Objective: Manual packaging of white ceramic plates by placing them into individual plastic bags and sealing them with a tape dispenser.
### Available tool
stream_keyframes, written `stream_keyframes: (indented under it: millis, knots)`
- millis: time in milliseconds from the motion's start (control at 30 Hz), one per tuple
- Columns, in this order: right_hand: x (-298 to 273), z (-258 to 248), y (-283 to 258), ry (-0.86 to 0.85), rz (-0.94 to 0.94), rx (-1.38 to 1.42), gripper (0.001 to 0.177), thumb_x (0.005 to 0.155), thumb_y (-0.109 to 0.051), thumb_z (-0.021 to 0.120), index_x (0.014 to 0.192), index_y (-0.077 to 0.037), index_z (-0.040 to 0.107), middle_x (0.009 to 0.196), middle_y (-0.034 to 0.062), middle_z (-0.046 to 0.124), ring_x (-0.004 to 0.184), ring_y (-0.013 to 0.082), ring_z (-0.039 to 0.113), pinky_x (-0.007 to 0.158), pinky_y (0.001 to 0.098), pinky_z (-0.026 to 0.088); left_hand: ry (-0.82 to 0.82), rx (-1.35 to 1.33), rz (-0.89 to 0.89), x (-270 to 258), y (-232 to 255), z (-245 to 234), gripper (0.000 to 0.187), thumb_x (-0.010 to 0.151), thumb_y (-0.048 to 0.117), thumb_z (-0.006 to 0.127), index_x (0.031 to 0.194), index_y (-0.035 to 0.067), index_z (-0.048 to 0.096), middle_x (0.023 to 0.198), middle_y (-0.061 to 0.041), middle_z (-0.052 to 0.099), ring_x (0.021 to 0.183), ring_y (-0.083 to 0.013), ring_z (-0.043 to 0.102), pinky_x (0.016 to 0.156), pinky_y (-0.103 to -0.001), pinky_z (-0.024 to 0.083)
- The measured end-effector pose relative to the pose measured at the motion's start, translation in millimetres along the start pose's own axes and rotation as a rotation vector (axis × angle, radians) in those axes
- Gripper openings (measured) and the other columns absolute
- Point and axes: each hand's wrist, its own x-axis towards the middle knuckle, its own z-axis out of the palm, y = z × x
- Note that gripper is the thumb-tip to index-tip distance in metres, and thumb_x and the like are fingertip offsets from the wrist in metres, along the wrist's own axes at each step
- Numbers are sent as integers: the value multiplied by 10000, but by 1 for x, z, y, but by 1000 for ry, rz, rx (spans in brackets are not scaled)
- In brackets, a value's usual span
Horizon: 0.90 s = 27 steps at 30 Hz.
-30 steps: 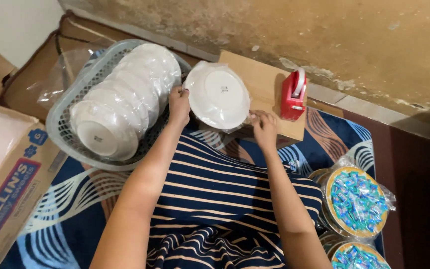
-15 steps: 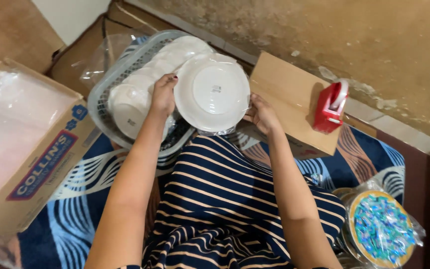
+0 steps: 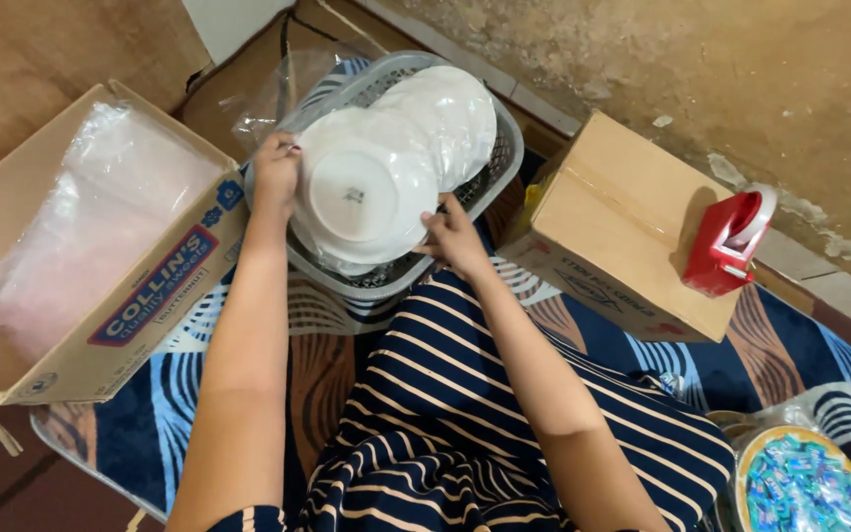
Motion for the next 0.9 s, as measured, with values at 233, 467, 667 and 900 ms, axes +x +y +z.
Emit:
stream_keyframes:
  millis: [233, 467, 667, 900]
  knots:
    - [-22, 45, -14, -47, -56, -139, 302, 1024, -197, 633, 1288, -105, 518, 944, 164, 626, 838, 284, 727, 770, 429, 675, 24, -138, -105, -18, 12, -29, 301, 919, -52, 546, 1104, 127, 703, 964, 5, 698, 913, -114, 588, 883, -275, 490]
    - [-31, 59, -17, -79, -107, -361, 282, 1009, -222, 663, 1258, -125, 575, 1016, 255, 695, 853, 356, 743, 727, 423, 676, 83, -35, -118, -29, 27, -23, 404, 923, -70, 424, 1073, 120, 748, 1021, -90, 721, 987, -165, 650, 896, -320, 522]
    - [-29, 55, -26, -91, -127, -515, 299, 974, -287, 696, 1215, -130, 614, 1260, 305, 591, 1065, 467, 673, 859, 552, 598, 266, 5, -134, -67, 25, 5, 330, 959, 116, 476, 1223, 152, 672, 1343, -132, 541, 1304, -287, 498, 1129, -427, 366]
    - [-36, 68, -58, -228, 57, -642, 708, 944, -418, 642, 1440, 69, 506, 1521, 353, 420, 1425, 483, 423, 1194, 566, 321, 352, 116, -164, -127, 54, 45, 480, 1116, 452, 424, 1543, 234, 406, 1607, -206, 195, 1517, -424, 227, 1263, -560, 115]
